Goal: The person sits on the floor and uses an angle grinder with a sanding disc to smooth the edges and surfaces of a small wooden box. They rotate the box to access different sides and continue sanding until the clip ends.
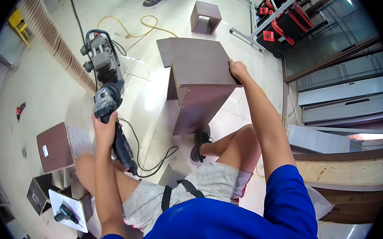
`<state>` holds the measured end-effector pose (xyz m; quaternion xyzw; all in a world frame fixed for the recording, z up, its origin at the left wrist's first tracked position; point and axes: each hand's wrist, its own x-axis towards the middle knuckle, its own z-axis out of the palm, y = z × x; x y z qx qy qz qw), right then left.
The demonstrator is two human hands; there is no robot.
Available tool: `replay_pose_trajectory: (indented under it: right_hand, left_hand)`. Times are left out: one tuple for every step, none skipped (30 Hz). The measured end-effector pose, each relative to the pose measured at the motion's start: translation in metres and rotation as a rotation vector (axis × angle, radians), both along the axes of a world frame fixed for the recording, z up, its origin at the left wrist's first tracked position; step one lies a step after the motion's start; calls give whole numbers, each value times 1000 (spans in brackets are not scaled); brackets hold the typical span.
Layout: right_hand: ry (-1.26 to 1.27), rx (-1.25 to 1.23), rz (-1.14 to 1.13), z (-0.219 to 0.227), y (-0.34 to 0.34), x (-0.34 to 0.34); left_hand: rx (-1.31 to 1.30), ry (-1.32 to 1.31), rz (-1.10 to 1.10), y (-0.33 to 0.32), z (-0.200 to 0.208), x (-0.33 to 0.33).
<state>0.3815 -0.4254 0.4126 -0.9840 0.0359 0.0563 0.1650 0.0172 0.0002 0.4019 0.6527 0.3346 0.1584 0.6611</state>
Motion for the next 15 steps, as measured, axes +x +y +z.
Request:
replay_pose_trajectory:
  right_hand:
    - [-19, -33, 39, 4, 6, 13]
    - [-31, -69, 79, 3, 11, 27]
    - [-44, -106, 120, 4, 17, 43]
    - [-9, -98, 133, 4, 16, 60]
    - [-25, -108, 161, 2, 13, 78]
    - [-11, -135, 195, 1, 9, 96]
    - [4, -158, 240, 1, 15, 111]
    - [6, -186, 292, -1, 23, 125]
    - [8, -215, 343, -1, 33, 144]
    - [66, -226, 340, 0, 54, 158]
    - [63, -262, 403, 2, 71, 173]
    - [135, -337, 462, 12, 105, 181]
    - [100, -361, 488, 4, 107, 206]
    - [29, -365, 506, 0, 133, 212]
    - [55, -412, 590, 4, 158, 219]
  left_hand:
    - [-21, -5, -1, 0, 2, 6]
    - [-21, -21, 0, -1, 2, 9]
    - [-32, -25, -11, 0, 1, 12]
    - [-44, -24, -21, 0, -1, 12]
    - [-54, -30, -27, 1, 0, 16]
    - [-80, -13, -32, -2, 5, 17]
    - [-96, -32, -25, -1, 4, 17]
    - [-106, -11, -11, -2, 5, 18]
    - [-117, 8, 2, -2, 6, 21]
    - [-93, 25, 9, 0, 3, 18]
    - [-72, 36, 13, 2, 0, 19]
    - [-40, 43, 25, 7, -3, 21]
    - [-32, 55, 10, 4, -8, 27]
    - [-1, 77, 16, 5, -10, 28]
    - [27, 93, 20, 7, -11, 31]
